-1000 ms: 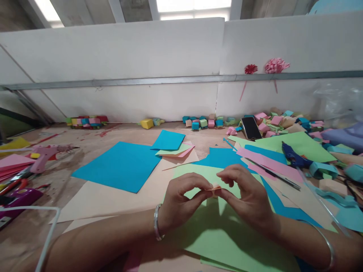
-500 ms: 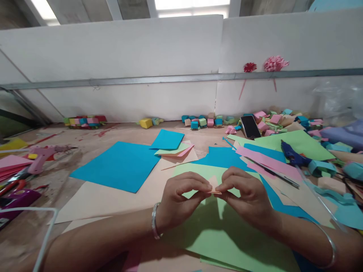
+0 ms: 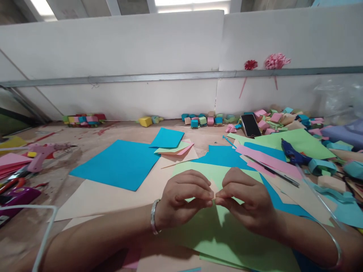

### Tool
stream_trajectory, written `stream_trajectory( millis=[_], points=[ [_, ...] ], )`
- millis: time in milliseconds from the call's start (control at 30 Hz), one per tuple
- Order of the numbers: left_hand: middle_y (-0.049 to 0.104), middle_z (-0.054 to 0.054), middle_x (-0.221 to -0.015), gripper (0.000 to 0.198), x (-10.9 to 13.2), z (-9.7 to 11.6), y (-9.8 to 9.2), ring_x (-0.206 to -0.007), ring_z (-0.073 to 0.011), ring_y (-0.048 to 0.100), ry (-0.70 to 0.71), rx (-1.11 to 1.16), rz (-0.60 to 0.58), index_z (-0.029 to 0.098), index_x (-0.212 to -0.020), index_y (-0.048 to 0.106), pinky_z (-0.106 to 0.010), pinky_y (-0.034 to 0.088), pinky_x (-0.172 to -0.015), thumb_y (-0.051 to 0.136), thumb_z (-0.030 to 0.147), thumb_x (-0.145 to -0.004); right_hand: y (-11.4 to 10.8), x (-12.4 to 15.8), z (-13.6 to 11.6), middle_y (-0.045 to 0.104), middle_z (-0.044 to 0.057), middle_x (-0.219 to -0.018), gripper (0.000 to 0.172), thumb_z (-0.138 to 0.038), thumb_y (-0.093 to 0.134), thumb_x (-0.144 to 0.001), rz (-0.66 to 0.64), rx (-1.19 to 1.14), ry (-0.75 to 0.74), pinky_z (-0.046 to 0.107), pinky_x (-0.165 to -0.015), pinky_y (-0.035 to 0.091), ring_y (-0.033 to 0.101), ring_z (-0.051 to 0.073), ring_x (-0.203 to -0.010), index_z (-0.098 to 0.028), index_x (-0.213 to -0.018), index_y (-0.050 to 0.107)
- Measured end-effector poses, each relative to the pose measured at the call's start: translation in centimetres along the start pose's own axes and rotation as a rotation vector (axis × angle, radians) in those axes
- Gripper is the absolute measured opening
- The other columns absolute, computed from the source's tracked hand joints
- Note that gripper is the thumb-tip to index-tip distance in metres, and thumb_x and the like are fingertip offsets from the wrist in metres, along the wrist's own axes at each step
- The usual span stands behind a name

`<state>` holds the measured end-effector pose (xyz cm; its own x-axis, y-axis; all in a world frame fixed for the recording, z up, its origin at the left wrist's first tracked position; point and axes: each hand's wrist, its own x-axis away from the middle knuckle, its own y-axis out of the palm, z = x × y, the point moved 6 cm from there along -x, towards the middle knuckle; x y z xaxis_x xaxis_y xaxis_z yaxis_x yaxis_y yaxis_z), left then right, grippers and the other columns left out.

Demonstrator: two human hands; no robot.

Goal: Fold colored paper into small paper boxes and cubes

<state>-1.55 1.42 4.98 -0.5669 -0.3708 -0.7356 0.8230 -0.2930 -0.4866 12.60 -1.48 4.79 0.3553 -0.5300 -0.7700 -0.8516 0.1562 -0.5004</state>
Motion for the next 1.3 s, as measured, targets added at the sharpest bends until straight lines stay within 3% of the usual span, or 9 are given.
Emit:
stream_trajectory(
  millis=[267,367,500,567,633,767,900,1033,1300],
  points=[
    [0.076,0.0,-0.084,0.018,0.2,0.1,-0.8,-0.098,-0.0207,0.066,0.061,-0.282,0.035,0.026,-0.092,0.071,-0.037,0.05,-0.088,0.063,0.012,-0.084,0.1,0.9,-0.6,0.068,0.0,-0.065,0.021,-0.013,0.059,-0.085,-0.003,0.33,-0.309,0.028,-0.056,0.042,0.062,0.012,-0.058,-0.02,-0.105,0.062],
    [0.071,-0.006,-0.107,0.027,0.5,-2.4,-1.1,-0.105,-0.0223,0.062,-0.242,-0.155,0.153,0.024,-0.109,0.067,-0.039,0.049,-0.092,0.067,0.019,-0.082,-0.2,1.2,-0.9,0.07,0.001,-0.068,0.021,-0.012,0.057,-0.086,0.01,0.447,-0.383,0.03,-0.056,0.042,0.064,0.014,-0.063,-0.021,-0.104,0.063],
    [0.069,-0.014,-0.102,0.038,2.2,-6.0,1.6,-0.09,-0.0201,0.065,-0.875,0.536,0.108,0.014,-0.112,0.064,-0.034,0.053,-0.078,0.055,0.043,-0.089,0.5,1.8,-1.4,0.069,0.003,-0.069,0.015,-0.015,0.056,-0.085,-0.087,0.576,-0.553,0.033,-0.055,0.04,0.064,0.017,-0.069,-0.021,-0.092,0.068],
    [0.068,-0.011,-0.089,0.04,2.8,-6.0,3.2,-0.075,-0.0149,0.063,-1.028,0.825,0.03,0.011,-0.102,0.067,-0.027,0.052,-0.068,0.058,0.047,-0.087,0.9,2.1,-1.4,0.067,0.003,-0.066,0.012,-0.015,0.058,-0.084,-0.135,0.611,-0.617,0.033,-0.053,0.038,0.061,0.017,-0.065,-0.02,-0.088,0.068],
    [0.065,-0.007,-0.081,0.03,3.0,-6.0,3.5,-0.067,-0.0104,0.057,-1.052,0.891,0.037,0.011,-0.091,0.069,-0.021,0.047,-0.06,0.074,0.036,-0.075,1.5,2.2,-1.0,0.064,0.002,-0.062,0.011,-0.015,0.058,-0.084,-0.189,0.629,-0.63,0.033,-0.05,0.034,0.056,0.015,-0.057,-0.019,-0.086,0.068],
    [0.065,-0.002,-0.072,0.021,3.5,-6.8,2.7,-0.062,-0.0086,0.054,-1.051,0.751,0.152,0.012,-0.081,0.07,-0.019,0.042,-0.057,0.08,0.019,-0.063,2.6,2.1,0.6,0.059,0.0,-0.058,0.013,-0.017,0.053,-0.088,-0.254,0.543,-0.47,0.032,-0.051,0.032,0.05,0.014,-0.054,-0.022,-0.093,0.064],
    [0.068,-0.004,-0.074,0.014,3.1,-6.9,1.4,-0.064,-0.0116,0.058,-0.963,0.474,0.213,0.012,-0.079,0.07,-0.022,0.044,-0.058,0.075,0.021,-0.069,2.0,1.6,2.6,0.061,0.003,-0.074,0.02,-0.038,0.061,-0.086,-0.032,0.3,-0.067,0.031,-0.06,0.042,0.056,0.017,-0.067,-0.02,-0.092,0.055],
    [0.068,-0.004,-0.067,0.01,2.5,-6.3,1.4,-0.063,-0.0138,0.061,-0.882,0.394,0.193,0.012,-0.069,0.07,-0.024,0.048,-0.059,0.074,0.021,-0.069,2.1,1.7,4.4,0.059,0.001,-0.075,0.014,-0.032,0.063,-0.084,0.034,0.134,0.293,0.026,-0.055,0.044,0.053,0.013,-0.064,-0.021,-0.086,0.054],
    [0.071,-0.004,-0.071,0.009,2.5,-6.1,1.6,-0.069,-0.0167,0.065,-0.779,0.224,0.113,0.014,-0.072,0.071,-0.027,0.053,-0.066,0.071,0.022,-0.073,2.3,1.8,4.9,0.064,0.0,-0.078,0.003,-0.021,0.061,-0.083,0.033,-0.062,0.434,0.025,-0.056,0.045,0.055,0.013,-0.065,-0.021,-0.086,0.06]
  ],
)
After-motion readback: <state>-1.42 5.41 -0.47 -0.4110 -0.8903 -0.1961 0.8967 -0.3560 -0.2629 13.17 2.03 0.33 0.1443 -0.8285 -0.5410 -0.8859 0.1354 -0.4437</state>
